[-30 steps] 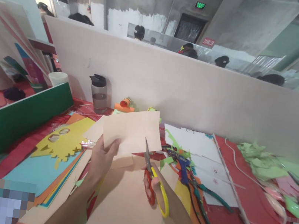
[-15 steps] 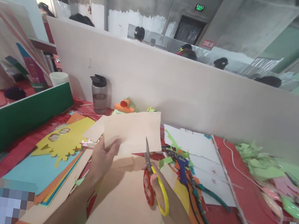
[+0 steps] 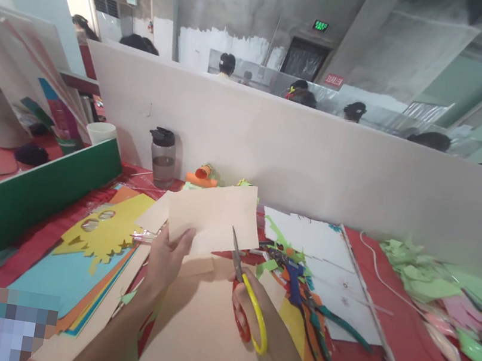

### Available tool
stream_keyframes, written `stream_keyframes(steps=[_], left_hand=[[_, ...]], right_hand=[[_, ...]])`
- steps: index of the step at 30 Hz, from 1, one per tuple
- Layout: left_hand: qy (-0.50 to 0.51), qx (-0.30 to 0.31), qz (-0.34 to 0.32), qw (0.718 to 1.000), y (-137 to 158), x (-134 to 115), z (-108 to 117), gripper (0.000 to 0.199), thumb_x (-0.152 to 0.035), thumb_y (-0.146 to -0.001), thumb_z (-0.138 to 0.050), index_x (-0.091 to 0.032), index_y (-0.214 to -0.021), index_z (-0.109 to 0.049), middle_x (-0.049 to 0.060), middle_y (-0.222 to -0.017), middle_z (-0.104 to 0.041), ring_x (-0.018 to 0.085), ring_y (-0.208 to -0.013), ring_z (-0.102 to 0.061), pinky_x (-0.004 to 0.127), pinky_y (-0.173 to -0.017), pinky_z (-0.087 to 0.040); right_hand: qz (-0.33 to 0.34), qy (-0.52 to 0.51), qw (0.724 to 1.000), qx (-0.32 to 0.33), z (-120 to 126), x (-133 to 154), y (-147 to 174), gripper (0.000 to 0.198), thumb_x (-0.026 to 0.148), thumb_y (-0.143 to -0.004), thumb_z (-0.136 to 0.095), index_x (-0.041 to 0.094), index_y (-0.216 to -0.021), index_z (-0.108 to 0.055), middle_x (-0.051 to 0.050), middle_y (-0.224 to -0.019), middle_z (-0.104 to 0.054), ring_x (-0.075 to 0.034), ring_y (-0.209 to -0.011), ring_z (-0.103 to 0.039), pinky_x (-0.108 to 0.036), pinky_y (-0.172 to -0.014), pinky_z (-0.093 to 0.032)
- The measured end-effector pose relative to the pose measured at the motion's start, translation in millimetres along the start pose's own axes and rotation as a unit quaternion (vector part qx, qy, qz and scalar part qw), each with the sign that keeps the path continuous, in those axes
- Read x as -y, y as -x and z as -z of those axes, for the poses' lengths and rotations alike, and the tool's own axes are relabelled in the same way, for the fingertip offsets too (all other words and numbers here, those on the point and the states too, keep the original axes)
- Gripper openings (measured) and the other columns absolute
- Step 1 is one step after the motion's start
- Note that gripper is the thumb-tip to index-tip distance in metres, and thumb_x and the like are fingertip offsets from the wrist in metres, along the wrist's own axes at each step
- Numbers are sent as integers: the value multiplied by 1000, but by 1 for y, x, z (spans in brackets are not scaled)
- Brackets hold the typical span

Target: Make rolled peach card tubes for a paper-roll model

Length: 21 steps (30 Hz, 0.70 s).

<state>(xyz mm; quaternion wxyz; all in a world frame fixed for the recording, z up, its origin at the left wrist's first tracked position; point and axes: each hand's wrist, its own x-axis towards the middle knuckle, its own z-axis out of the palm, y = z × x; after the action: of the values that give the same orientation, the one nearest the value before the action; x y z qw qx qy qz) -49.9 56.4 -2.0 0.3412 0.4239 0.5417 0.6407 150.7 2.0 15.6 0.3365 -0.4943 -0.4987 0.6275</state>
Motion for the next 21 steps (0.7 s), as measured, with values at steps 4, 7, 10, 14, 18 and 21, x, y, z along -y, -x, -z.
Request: stream_keyframes(steps=[4, 7, 10, 14, 18, 21], left_hand=[[-2, 5, 2, 1000, 0, 1, -1, 35, -42, -80, -68, -13, -97, -63, 13, -102, -72, 24, -89, -70, 29, -68, -57], [-2, 3, 3, 1000, -1, 2, -1, 34, -42, -81, -68, -13, -98, -62, 12, -100, -72, 23, -87, -70, 27, -67, -56], [-6, 6, 2, 1000, -1, 2, 1, 31, -41, -81, -68, -13, -94, -61, 12, -99, -73, 22, -85, -70, 26, -64, -55], [-10, 21, -3, 1000, 1, -1, 1, 31, -41, -82, -67, -13, -94, -61, 10, -95, -73, 20, -80, -70, 24, -60, -54], [3, 39, -1, 999, 5, -2, 0, 32, -40, -82, -67, -14, -100, -61, 9, -95, -73, 18, -79, -70, 22, -59, -52], [9, 49, 7, 999, 7, -3, -2, 31, -40, -83, -67, -14, -98, -60, 9, -98, -73, 19, -80, -70, 21, -57, -51]], right_hand=[[-9, 13, 999, -52, -6, 1, 3, 56, 77, -80, -48, 24, -100, -45, 11, -52, -33, -5, -36, -27, -13, -32, -20], [-7, 16, 998, -63, -9, 1, 4, 58, 78, -80, -47, 25, -101, -46, 11, -52, -33, -5, -37, -27, -13, -33, -20], [-12, 23, 998, -53, -9, 1, 4, 57, 78, -80, -45, 25, -102, -45, 11, -52, -32, -6, -38, -26, -14, -33, -18], [36, 24, 998, -46, -7, 0, 4, 57, 79, -81, -43, 25, -102, -43, 9, -57, -34, -7, -42, -28, -15, -36, -22], [78, 22, 996, -38, -7, 3, 7, 58, 79, -82, -42, 25, -104, -43, 9, -60, -35, -7, -43, -30, -18, -40, -30], [66, 28, 996, -53, -6, 7, 7, 57, 77, -81, -45, 25, -103, -45, 9, -58, -35, -7, -41, -32, -19, -39, -31]])
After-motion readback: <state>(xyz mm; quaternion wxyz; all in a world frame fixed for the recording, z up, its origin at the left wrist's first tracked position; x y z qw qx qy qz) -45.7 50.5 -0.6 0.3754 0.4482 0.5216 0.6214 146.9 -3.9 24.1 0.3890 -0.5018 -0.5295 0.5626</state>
